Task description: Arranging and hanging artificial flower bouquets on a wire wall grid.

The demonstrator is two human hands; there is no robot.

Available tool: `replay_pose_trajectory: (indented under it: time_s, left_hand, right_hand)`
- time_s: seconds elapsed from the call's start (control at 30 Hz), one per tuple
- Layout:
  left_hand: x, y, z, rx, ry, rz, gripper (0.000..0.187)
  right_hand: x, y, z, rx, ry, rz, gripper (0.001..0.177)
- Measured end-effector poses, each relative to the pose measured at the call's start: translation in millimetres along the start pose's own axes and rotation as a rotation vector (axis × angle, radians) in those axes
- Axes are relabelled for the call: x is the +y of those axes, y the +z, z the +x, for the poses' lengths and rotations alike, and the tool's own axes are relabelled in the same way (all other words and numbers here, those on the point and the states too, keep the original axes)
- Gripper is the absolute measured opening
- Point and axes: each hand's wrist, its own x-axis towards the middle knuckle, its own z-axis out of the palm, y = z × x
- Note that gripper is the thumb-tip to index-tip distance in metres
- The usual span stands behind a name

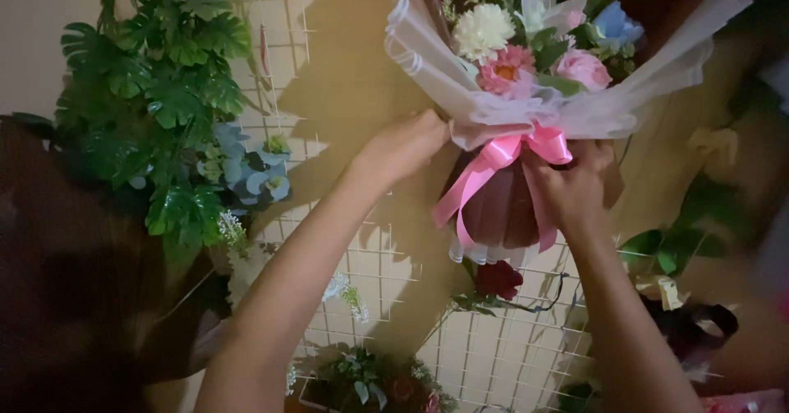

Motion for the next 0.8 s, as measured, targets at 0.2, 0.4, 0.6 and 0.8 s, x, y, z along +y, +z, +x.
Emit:
replay_pose_trajectory:
  time_s: [0.2, 0.4, 0.6, 0.8]
  left_hand:
    - [-65, 24, 29, 0.394, 0.692, 0.800, 0.025]
    - [-57, 18, 29, 0.338, 0.690, 0.854, 0.010]
    - [-37, 15, 23, 0.318, 0.434, 0.436, 0.014]
    - [-11, 13, 11, 0.280, 0.300, 0.361, 0.022]
  right_hand:
    - [2, -2, -3, -0.029, 0.062, -0.030, 0.050]
    - [1, -2, -2, -0.005, 0.063, -0.028, 0.048]
    - [-9, -6, -2, -0.006, 0.044, -0.014, 0.045]
    - [-23, -13, 5, 0.008, 0.111, -0.096, 0.044]
